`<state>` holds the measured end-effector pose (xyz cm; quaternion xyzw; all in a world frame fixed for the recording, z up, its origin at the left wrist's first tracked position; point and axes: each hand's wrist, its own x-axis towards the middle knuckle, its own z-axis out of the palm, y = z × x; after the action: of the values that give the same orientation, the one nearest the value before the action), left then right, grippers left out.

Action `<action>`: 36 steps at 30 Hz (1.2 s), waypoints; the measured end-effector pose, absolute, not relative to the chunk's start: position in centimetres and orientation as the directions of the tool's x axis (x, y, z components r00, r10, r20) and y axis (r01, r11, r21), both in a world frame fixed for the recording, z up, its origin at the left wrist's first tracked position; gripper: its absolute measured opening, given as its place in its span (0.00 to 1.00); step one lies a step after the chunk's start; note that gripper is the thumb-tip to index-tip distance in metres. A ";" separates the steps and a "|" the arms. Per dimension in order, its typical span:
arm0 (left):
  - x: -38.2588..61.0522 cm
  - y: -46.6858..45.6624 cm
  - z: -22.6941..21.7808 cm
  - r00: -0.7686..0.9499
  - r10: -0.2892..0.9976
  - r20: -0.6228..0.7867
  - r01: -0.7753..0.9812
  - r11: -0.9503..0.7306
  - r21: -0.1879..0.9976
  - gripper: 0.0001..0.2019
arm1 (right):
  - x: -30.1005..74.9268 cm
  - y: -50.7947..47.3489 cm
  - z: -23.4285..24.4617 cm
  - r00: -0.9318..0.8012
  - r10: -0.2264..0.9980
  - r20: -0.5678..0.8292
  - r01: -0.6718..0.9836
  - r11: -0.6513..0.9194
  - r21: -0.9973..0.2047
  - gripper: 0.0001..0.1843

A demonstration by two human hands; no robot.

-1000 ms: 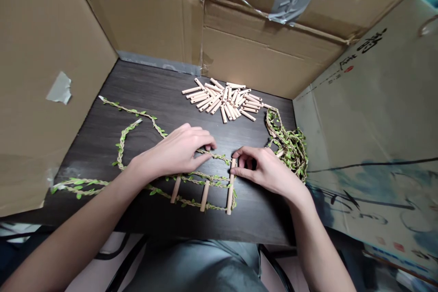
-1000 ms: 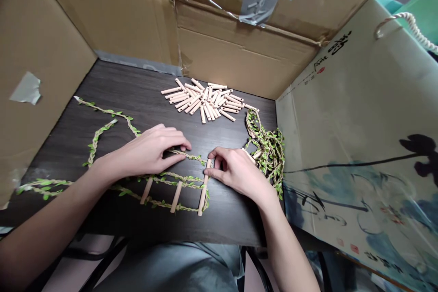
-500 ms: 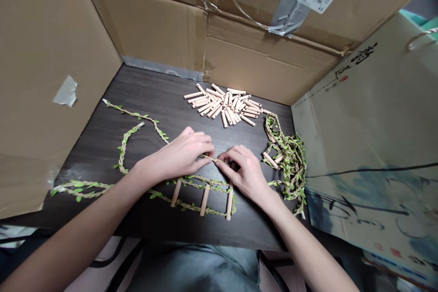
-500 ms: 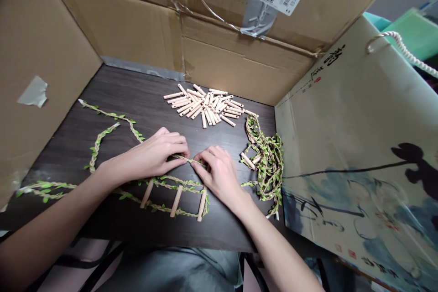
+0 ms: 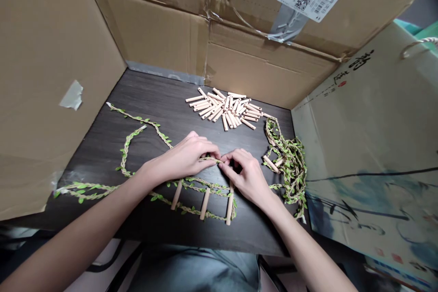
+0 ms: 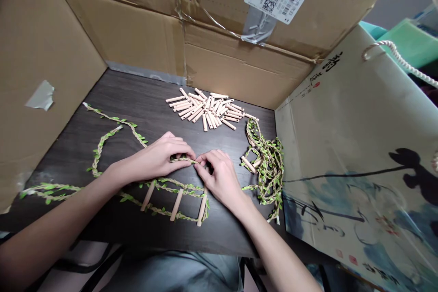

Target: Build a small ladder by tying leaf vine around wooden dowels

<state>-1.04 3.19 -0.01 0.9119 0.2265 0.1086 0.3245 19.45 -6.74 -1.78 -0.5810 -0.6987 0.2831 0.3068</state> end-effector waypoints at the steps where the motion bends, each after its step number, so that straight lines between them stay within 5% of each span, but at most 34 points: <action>1: -1.1 3.3 0.0 0.875 0.483 0.045 0.337 -0.671 0.660 0.08 | 19.4 -6.8 -1.8 -0.130 0.986 0.100 0.635 0.160 -0.756 0.04; 19: -1.5 3.7 -0.1 0.875 0.484 -0.009 0.355 -0.628 0.693 0.09 | 19.1 -7.0 -2.4 -0.029 0.987 0.157 0.599 0.143 -0.788 0.06; 29: -0.8 3.5 0.7 0.798 0.581 -0.161 0.383 -0.281 0.880 0.09 | 17.9 -7.6 -2.5 -0.017 0.940 0.340 0.624 0.275 -0.731 0.07; 36: -0.9 3.6 1.1 0.825 0.552 -0.124 0.359 -0.341 0.869 0.08 | 17.7 -7.7 -2.7 0.053 0.960 0.276 0.538 0.205 -0.817 0.09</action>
<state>-0.86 3.60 1.10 0.8132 0.2801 0.0961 0.5010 17.73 -7.70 -2.74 -0.5817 -0.6439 0.2431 0.4336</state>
